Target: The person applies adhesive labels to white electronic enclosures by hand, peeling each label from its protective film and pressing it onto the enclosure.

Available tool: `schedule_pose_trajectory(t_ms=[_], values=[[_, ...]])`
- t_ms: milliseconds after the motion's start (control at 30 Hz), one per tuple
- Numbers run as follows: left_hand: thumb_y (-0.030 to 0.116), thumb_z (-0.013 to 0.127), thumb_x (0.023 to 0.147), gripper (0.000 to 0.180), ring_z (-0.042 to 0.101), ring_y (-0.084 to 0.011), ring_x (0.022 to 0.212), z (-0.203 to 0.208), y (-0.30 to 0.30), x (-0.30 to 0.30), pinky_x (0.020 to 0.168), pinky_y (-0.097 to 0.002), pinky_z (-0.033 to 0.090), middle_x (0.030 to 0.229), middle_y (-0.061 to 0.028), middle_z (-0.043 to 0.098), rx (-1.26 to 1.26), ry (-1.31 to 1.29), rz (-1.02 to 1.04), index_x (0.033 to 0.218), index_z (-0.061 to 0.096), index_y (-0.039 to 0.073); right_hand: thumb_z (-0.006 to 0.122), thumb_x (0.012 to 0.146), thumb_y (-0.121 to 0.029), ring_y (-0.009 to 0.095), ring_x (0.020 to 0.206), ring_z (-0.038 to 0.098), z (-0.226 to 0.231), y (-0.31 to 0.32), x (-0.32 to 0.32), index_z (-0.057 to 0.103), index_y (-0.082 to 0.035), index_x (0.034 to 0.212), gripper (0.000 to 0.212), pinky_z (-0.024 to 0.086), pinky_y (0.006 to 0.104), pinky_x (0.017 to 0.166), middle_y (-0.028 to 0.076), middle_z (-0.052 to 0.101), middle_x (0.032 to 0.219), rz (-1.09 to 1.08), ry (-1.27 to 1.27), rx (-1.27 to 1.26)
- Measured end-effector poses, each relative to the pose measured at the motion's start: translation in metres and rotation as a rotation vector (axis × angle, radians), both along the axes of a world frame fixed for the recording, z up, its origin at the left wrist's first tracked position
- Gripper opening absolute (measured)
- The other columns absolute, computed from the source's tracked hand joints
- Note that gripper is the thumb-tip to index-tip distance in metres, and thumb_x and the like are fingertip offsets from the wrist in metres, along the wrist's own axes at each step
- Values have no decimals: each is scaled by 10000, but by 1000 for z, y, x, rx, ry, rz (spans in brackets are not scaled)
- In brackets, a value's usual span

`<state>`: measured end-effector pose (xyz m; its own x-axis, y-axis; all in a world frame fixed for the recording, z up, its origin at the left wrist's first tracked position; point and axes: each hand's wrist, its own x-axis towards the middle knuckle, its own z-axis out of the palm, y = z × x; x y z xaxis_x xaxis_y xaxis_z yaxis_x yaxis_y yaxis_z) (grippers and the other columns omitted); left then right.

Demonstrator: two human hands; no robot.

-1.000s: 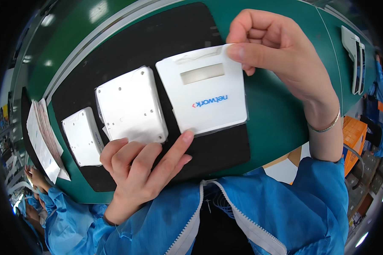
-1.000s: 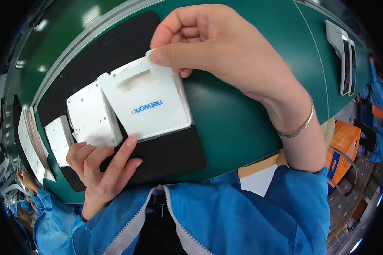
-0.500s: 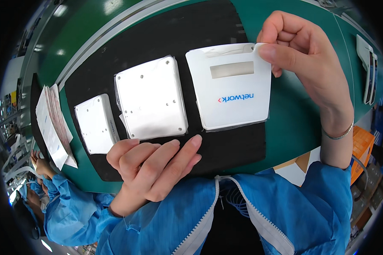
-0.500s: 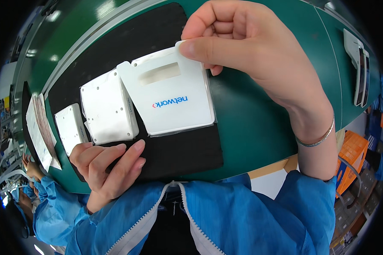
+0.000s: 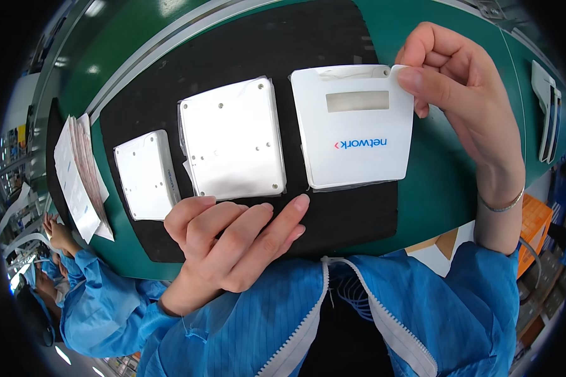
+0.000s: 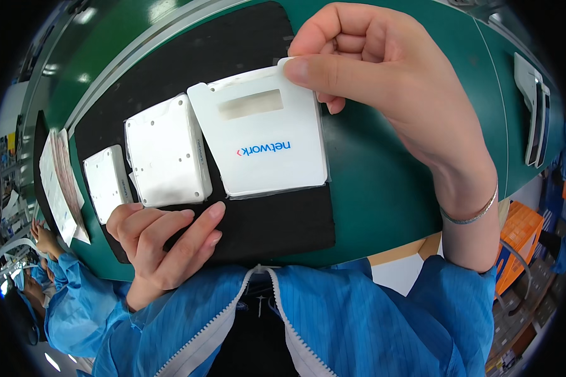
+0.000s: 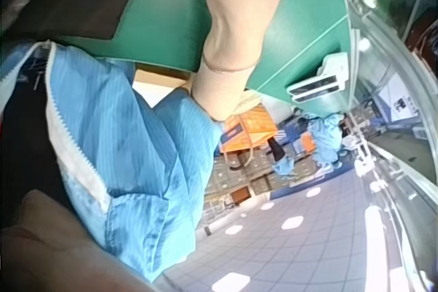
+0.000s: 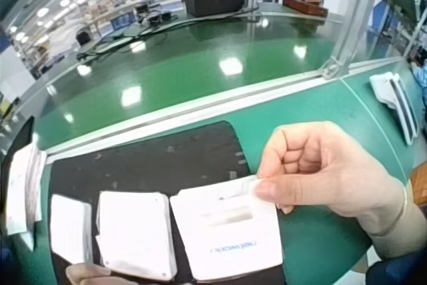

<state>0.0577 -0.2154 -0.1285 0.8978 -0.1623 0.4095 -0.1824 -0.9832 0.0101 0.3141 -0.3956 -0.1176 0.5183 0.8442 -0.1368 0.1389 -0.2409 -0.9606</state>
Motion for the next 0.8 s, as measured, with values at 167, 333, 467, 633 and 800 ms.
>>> schedule_pose_trajectory(t_ms=[167, 333, 467, 633, 800], values=[[330, 765, 795, 278, 470, -154, 858, -1, 1, -1, 837, -370, 389, 928, 42, 528, 2, 1, 7, 1061, 778, 249, 664, 914, -232, 35, 675, 552, 2, 0, 1, 589, -85, 889, 167, 421, 174, 594, 3, 625, 829, -53, 42, 32], [335, 766, 788, 289, 471, -153, 863, -2, 2, -1, 848, -371, 388, 919, 44, 528, 3, 2, 9, 1065, 777, 252, 660, 920, -247, 32, 671, 552, 2, 1, 1, 588, -91, 884, 176, 424, 172, 595, 0, 625, 825, -26, 24, 23], [335, 768, 782, 296, 472, -153, 859, -2, 2, -1, 845, -373, 390, 917, 44, 529, 3, 3, 13, 1065, 777, 252, 669, 917, -254, 31, 654, 547, 0, 1, 1, 592, -89, 884, 185, 429, 167, 588, 3, 621, 813, 0, 28, 29], [328, 764, 787, 283, 472, -153, 847, -3, 2, -1, 842, -371, 390, 908, 43, 528, -10, 1, 9, 1059, 779, 252, 674, 914, -255, 30, 641, 542, 0, 1, -1, 591, -89, 885, 187, 429, 165, 580, 2, 608, 800, 6, 12, 14], [326, 759, 798, 270, 472, -153, 844, 0, 0, -2, 838, -368, 391, 906, 42, 526, -11, 6, 16, 1057, 780, 250, 669, 912, -252, 27, 639, 539, 6, -1, -2, 574, -96, 879, 186, 423, 167, 574, -7, 598, 809, -108, 76, 56]])
